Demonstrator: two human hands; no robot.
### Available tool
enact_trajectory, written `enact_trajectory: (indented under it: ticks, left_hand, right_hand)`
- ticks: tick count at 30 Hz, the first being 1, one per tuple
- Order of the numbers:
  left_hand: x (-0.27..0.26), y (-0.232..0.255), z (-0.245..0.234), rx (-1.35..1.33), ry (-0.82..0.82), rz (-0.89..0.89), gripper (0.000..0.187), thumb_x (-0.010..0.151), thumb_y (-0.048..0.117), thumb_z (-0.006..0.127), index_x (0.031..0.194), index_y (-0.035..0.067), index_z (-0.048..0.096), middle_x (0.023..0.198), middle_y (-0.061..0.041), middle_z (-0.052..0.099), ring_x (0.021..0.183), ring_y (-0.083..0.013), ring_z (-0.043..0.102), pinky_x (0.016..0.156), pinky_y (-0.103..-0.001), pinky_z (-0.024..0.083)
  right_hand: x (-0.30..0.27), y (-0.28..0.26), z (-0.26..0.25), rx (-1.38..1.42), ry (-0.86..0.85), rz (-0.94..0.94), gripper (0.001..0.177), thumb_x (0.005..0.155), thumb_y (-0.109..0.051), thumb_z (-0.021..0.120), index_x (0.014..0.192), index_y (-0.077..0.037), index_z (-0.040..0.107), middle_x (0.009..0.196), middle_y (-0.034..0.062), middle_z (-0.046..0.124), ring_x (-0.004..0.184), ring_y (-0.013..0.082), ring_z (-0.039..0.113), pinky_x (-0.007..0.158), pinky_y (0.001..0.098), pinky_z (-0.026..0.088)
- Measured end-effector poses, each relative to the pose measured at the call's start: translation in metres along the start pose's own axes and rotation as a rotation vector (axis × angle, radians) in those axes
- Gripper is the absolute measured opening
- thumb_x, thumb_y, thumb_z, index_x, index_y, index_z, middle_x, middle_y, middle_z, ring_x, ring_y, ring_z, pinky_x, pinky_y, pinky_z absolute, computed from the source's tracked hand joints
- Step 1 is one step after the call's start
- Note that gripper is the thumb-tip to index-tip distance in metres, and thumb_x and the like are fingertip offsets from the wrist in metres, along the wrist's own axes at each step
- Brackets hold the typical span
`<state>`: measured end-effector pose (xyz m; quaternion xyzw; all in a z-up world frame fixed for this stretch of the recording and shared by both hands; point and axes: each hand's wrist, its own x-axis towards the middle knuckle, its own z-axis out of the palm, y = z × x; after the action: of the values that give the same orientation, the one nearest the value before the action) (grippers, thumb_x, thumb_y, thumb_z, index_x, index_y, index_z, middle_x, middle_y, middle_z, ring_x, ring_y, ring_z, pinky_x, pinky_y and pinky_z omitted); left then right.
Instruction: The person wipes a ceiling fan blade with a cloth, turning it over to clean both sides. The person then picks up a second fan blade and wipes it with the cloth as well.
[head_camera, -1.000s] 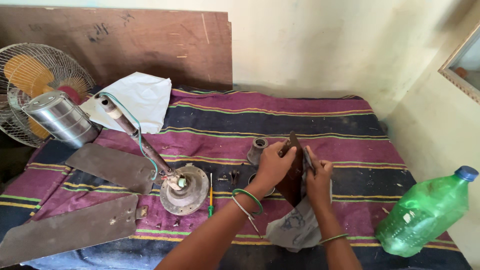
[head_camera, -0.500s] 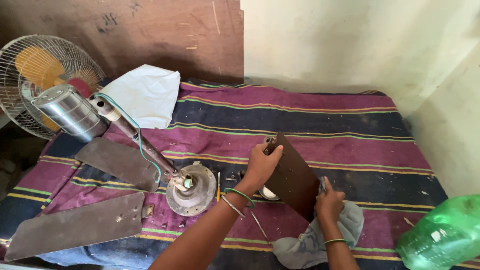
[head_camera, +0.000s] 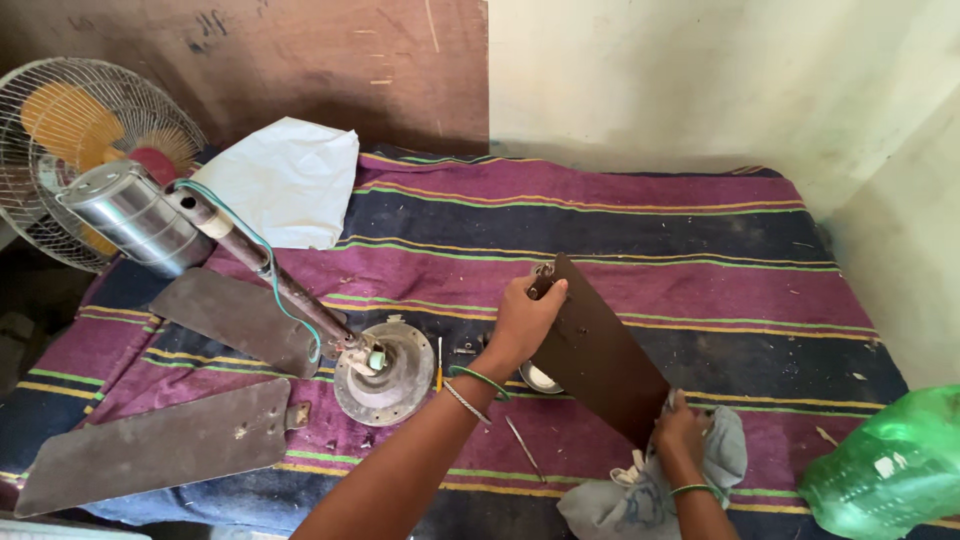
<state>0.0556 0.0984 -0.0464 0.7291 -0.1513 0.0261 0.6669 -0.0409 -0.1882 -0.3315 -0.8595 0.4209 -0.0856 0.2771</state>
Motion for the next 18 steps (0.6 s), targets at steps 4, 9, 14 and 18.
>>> enact_trajectory:
  ticks: [4, 9, 14, 18]
  left_hand:
    - [-0.004, 0.006, 0.001, -0.011, 0.001, 0.039, 0.031, 0.093, 0.027, 0.067, 0.088, -0.003, 0.072, 0.072, -0.007, 0.072, 0.066, -0.0122, 0.063, 0.061, -0.034, 0.05]
    - [-0.01, 0.025, 0.019, 0.148, 0.079, 0.047, 0.028, 0.093, 0.025, 0.068, 0.089, -0.002, 0.072, 0.068, -0.012, 0.069, 0.06, -0.0269, 0.066, 0.061, -0.04, 0.049]
    - [-0.012, 0.043, 0.03, 0.211, 0.173, 0.188, 0.039, 0.091, 0.023, 0.07, 0.124, 0.003, 0.064, 0.1, -0.016, 0.073, 0.091, -0.0317, 0.07, 0.081, -0.043, 0.052]
    - [-0.022, 0.048, 0.033, 0.215, 0.184, 0.149, 0.059, 0.089, 0.022, 0.071, 0.146, 0.016, 0.053, 0.117, -0.013, 0.07, 0.104, -0.0295, 0.069, 0.093, -0.042, 0.053]
  right_hand:
    - [-0.024, 0.014, -0.013, -0.044, -0.134, 0.029, 0.05, 0.111, -0.041, 0.041, 0.143, -0.007, 0.059, 0.141, 0.0322, 0.059, 0.131, 0.051, 0.06, 0.108, 0.0542, 0.046]
    - [-0.061, 0.012, -0.021, -0.204, -0.146, 0.091, 0.053, 0.111, -0.044, 0.031, 0.133, -0.009, 0.065, 0.147, 0.0235, 0.051, 0.132, 0.0471, 0.056, 0.107, 0.0565, 0.047]
    - [-0.079, 0.017, -0.032, -0.267, -0.183, -0.012, 0.044, 0.105, -0.037, 0.036, 0.132, -0.017, 0.065, 0.139, 0.0224, 0.053, 0.128, 0.0469, 0.056, 0.105, 0.0558, 0.047]
    - [-0.092, 0.01, -0.046, -0.561, -0.178, -0.221, 0.038, 0.105, -0.03, 0.042, 0.123, -0.02, 0.073, 0.133, 0.0178, 0.063, 0.12, 0.0394, 0.069, 0.103, 0.0461, 0.056]
